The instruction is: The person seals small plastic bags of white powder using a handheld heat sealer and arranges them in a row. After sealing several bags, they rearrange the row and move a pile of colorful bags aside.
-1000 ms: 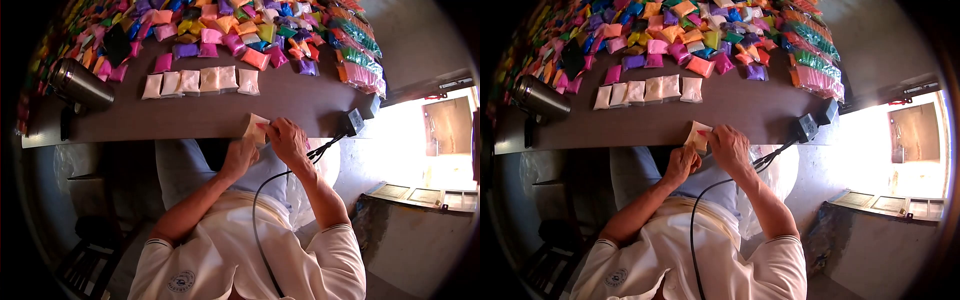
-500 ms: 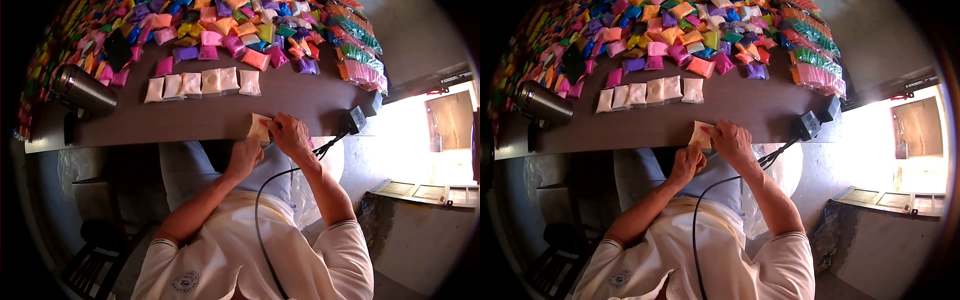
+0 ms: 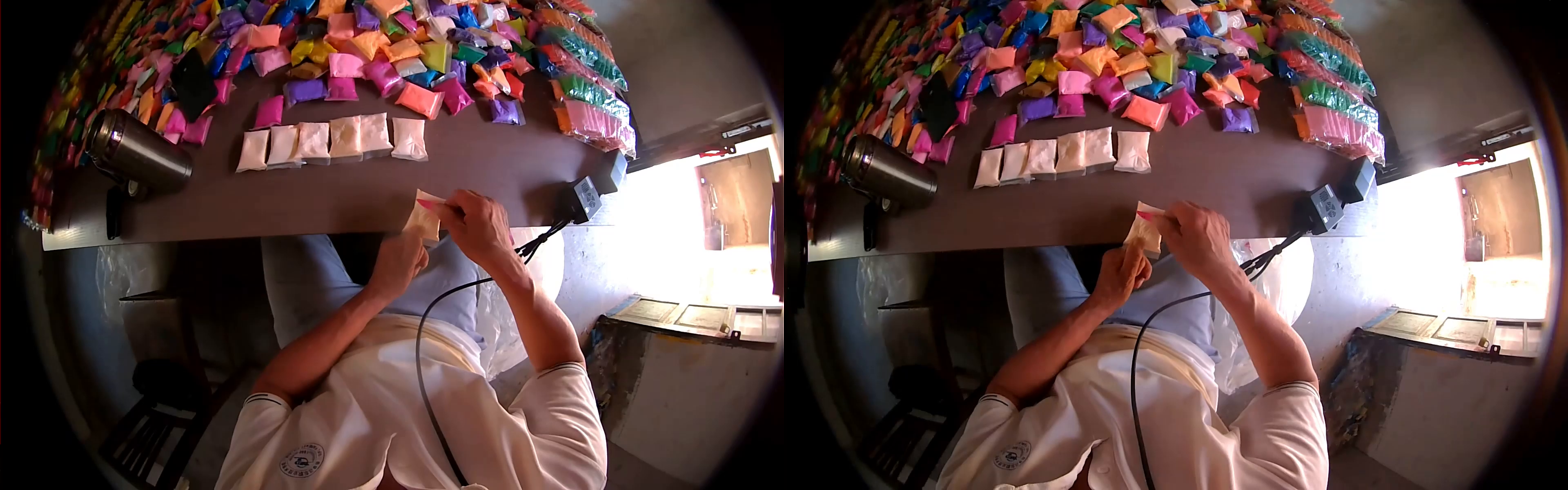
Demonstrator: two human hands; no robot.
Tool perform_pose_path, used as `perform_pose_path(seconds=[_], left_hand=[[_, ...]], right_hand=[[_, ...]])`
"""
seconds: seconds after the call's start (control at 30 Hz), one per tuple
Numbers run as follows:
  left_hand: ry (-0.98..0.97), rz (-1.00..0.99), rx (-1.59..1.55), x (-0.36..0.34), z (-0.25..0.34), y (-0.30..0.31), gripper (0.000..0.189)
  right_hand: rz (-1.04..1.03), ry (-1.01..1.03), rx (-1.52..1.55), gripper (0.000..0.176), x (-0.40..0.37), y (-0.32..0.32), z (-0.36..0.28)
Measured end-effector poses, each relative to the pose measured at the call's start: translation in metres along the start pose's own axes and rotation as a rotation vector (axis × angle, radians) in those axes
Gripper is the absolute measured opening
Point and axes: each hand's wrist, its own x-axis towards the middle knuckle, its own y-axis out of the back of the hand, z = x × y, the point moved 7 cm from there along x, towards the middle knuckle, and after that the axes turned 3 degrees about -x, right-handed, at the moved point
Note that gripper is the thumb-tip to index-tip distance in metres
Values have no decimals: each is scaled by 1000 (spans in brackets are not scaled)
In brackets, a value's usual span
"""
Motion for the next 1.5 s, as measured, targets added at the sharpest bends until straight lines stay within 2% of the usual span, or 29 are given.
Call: perform_pose_path(seconds=[0.03, 0.17, 0.23, 0.27, 0.33, 0.4, 0.43, 0.47, 0.5, 0.53, 0.57, 0.6, 0.63, 0.7, 0.73, 0.77, 0.83, 0.87, 0.9, 0.97, 1.07, 1.2, 1.23, 1.27, 1.33, 1.37, 1.4, 1.43, 1.5], left_hand=[[2, -1, 2, 0, 2, -1, 58], [143, 20, -105, 1, -5, -2, 57], [169, 29, -113, 5, -4, -3, 57], [180, 40, -116, 2, -5, -3, 56], [189, 57, -117, 2, -17, 2, 56], [-156, -11, 175, 3, -6, 3, 48], [-153, -12, 176, 1, -5, 2, 48], [-32, 4, 36, 0, -12, 1, 53], [90, 21, -106, 0, -14, -1, 57], [91, 19, -107, 1, -11, -3, 57], [184, 37, -124, 1, -15, -3, 57], [279, 53, -139, -1, -19, -3, 58], [285, 51, -137, -1, -17, -4, 58], [190, 34, -161, 5, -4, -7, 58], [180, 31, -160, 6, -1, -7, 58], [128, 32, -67, 5, 2, -6, 57], [83, 36, 26, 4, -1, -1, 57], [-41, 25, 119, 4, 0, 0, 56], [-166, 11, 212, 3, 7, -1, 56], [-195, 0, 270, 2, 7, -2, 55], [-226, 31, 356, 4, 27, -5, 51], [-271, 23, 500, 8, 40, -4, 45], [-272, 26, 498, 7, 44, 0, 45], [-251, -52, 434, 5, 47, 2, 44], [-231, -133, 372, 1, 45, 6, 44], [-72, -139, 254, 0, 28, 11, 46], [86, -144, 135, -1, 12, 14, 47], [84, -143, 134, -1, 5, 16, 47], [140, -215, -135, -2, -5, 14, 53]], right_hand=[[53, 121, -120, 19, 2, 1, -7], [9, 119, -203, 18, 10, -11, 1], [180, 294, -181, 23, 10, -3, -6], [186, 298, -185, 23, 10, 2, -2], [0, 32, 193, 22, 14, 6, 18], [-54, -16, 150, 18, 6, 18, 11], [-104, -65, 103, 15, 2, 20, 10], [-103, -68, 104, 15, -3, 17, 11], [-108, 15, 49, 16, -8, 11, 5], [-115, 99, -7, 18, -10, 4, -1], [-115, 98, -7, 18, -7, -1, -2], [-63, 144, -77, 20, -4, -3, -5], [-11, 187, -145, 22, -5, -4, -9], [-1, 161, -152, 27, -6, -4, -9], [-30, 37, -69, 27, -4, -4, 3], [-60, -86, 15, 26, -2, -5, 13], [-20, -130, 107, 29, -1, 4, 17], [18, -180, 201, 32, -3, 8, 19], [18, -184, 203, 32, -4, 10, 14], [18, -141, 55, 39, -3, 13, -3], [4, -149, 33, 40, 2, 0, -7], [-85, -144, 37, 33, 13, -13, 2], [-64, -120, 251, 29, 15, -17, 11], [-44, -97, 464, 25, 16, -20, 19], [-59, -129, 577, 22, 18, -25, 30], [-75, -160, 689, 20, 18, -28, 34], [-76, -158, 688, 20, 18, -26, 31], [-90, -154, 677, 20, 16, -24, 25], [-103, -149, 668, 19, 16, -22, 20]])
